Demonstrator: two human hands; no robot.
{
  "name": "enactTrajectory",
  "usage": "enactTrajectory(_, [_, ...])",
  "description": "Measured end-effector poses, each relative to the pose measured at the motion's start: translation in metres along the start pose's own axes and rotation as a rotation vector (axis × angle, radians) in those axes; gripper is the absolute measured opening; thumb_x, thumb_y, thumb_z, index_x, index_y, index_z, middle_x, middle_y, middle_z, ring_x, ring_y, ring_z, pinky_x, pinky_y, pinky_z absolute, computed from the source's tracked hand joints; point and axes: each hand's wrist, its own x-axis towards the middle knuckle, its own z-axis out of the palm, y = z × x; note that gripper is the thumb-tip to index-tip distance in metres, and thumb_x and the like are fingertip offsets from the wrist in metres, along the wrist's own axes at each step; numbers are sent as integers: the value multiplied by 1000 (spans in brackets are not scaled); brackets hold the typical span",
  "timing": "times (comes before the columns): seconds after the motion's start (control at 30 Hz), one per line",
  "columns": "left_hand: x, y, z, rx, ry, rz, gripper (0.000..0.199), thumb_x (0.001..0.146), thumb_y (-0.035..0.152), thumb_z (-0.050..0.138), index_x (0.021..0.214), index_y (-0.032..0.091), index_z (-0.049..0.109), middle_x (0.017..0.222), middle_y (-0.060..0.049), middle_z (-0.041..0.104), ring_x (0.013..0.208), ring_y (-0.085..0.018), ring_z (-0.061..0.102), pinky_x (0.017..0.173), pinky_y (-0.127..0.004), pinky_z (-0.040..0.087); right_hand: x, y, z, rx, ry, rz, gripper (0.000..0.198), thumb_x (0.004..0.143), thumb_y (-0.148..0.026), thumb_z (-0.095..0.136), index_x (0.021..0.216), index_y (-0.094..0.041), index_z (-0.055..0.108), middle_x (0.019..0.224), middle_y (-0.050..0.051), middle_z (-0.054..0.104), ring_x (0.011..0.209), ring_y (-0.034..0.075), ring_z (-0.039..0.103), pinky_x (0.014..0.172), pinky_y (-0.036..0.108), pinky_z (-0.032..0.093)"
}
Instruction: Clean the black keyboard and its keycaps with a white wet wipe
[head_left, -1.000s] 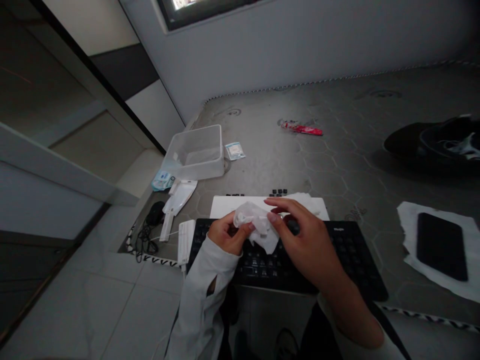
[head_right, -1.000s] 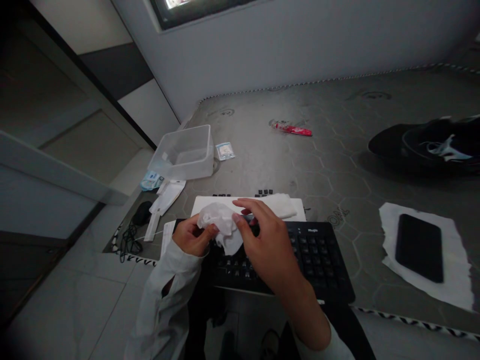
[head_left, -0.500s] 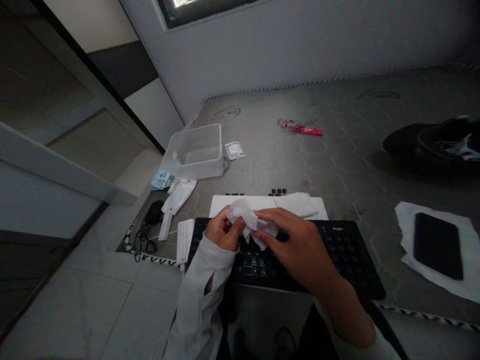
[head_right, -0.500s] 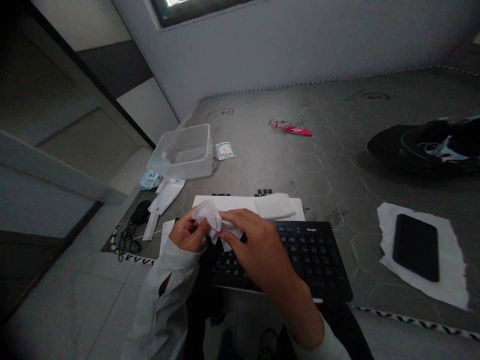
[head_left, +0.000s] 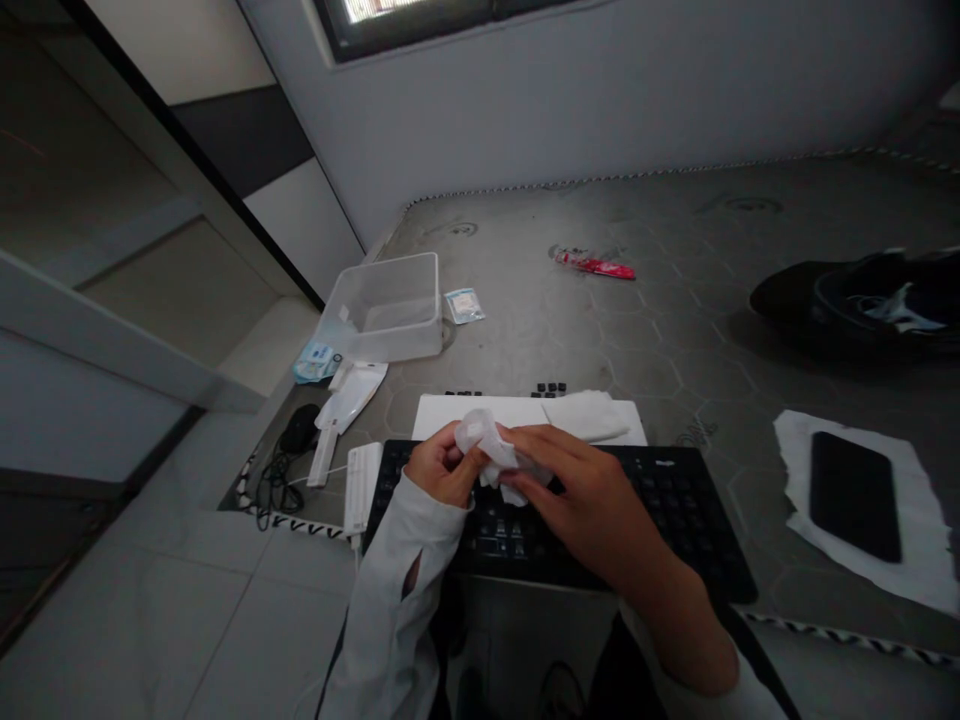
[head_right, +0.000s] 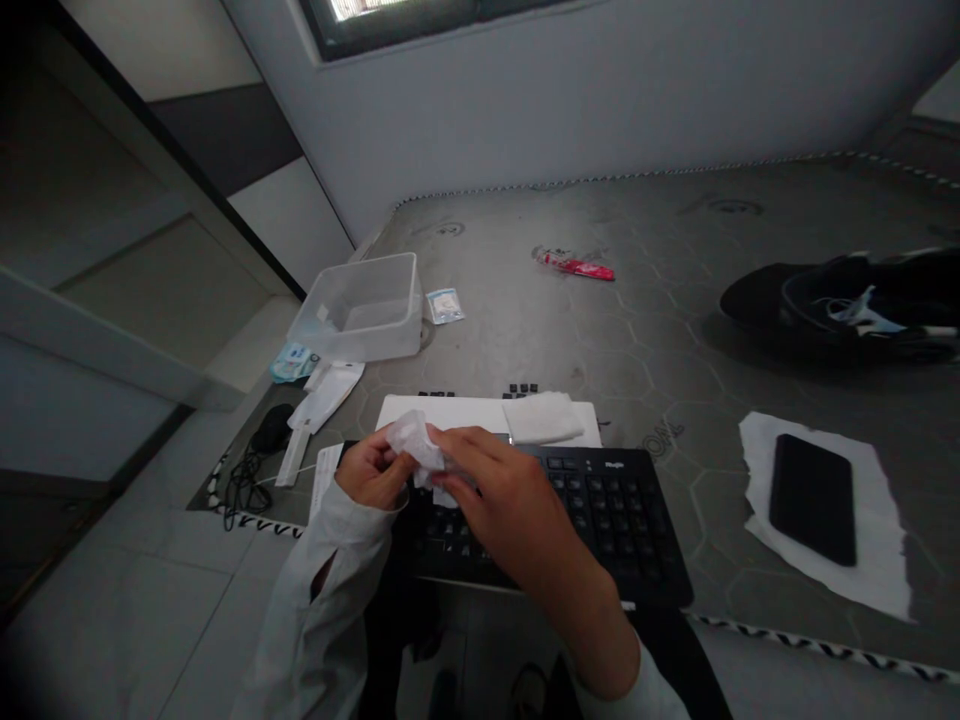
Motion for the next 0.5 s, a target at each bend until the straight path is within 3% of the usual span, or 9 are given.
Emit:
enactTrajectory(0.23, [2, 4, -2, 46, -85, 36, 30, 65, 35, 87, 85, 16, 78, 75, -1, 76, 63, -14, 66, 61, -23, 52, 1, 1, -5, -61, 61, -37, 34, 92, -9, 57, 114, -28, 75, 102, 5, 77, 93, 19, 73, 85, 35, 62])
enactTrajectory(0.33, [2, 8, -2, -8, -104, -53, 34, 59, 34, 91, 84, 15, 77, 67, 0, 75, 54, -12, 62, 54, -21, 50, 1, 0, -5, -69, 103, -62, 28, 94, -11, 58, 108, -25, 77, 95, 5, 78, 86, 19, 72, 77, 33, 62])
enactTrajectory(0.5, [0, 12, -5, -20, -118, -89, 41, 54, 36, 94, 84, 13, 78, 70, -4, 78, 63, -18, 71, 62, -26, 56, 1, -2, -4, -22, 164, -77, 25, 92, -9, 60, 98, -25, 79, 91, 5, 78, 82, 18, 72, 73, 32, 61])
